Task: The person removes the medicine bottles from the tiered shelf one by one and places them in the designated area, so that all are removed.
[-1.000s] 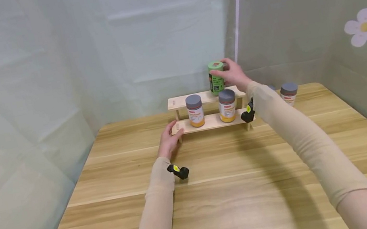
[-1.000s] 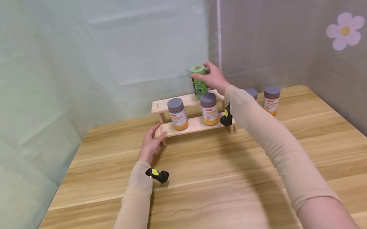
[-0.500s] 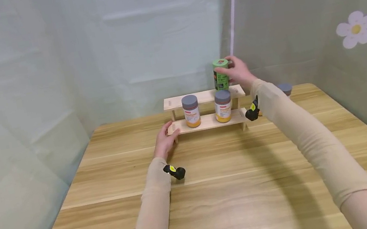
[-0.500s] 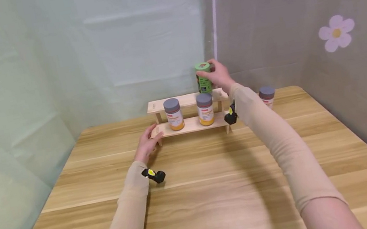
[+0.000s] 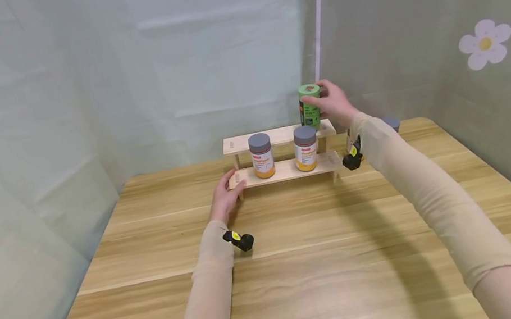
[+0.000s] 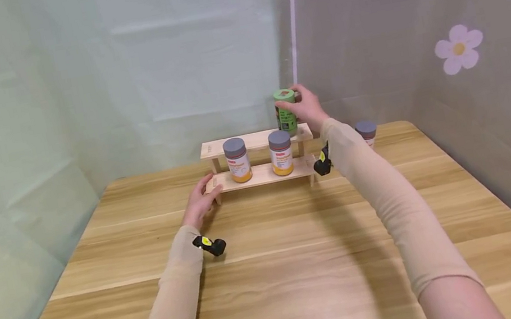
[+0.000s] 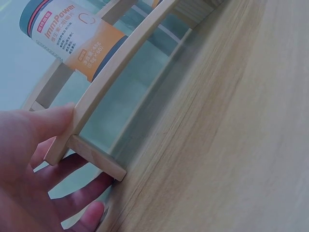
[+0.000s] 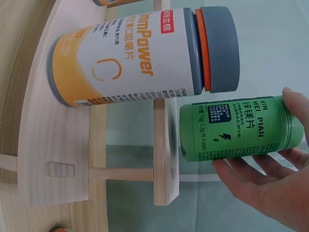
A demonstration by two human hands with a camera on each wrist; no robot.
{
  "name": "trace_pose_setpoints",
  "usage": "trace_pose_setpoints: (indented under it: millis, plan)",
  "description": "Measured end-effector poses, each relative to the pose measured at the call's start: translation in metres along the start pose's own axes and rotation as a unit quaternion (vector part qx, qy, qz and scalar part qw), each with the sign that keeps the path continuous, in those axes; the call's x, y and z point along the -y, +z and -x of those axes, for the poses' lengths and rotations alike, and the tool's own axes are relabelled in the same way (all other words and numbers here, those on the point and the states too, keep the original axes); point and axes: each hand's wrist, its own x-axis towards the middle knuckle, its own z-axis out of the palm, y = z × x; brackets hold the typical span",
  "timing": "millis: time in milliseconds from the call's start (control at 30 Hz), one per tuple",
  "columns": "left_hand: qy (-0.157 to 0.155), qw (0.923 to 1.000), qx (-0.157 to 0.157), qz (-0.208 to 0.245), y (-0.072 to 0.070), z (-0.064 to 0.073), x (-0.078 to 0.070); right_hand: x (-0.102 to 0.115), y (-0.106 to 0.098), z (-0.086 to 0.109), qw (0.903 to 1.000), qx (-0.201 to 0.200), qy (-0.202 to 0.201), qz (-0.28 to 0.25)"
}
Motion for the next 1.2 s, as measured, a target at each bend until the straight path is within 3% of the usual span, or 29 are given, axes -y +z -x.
trace_pose_setpoints:
  millis: [1200]
  plan:
    - [-0.017,0.9998,0.008,0.011,0.001,0.003,-0.004,-0.017,-0.049,0.016,0.9991,-0.033,0.006,0.024]
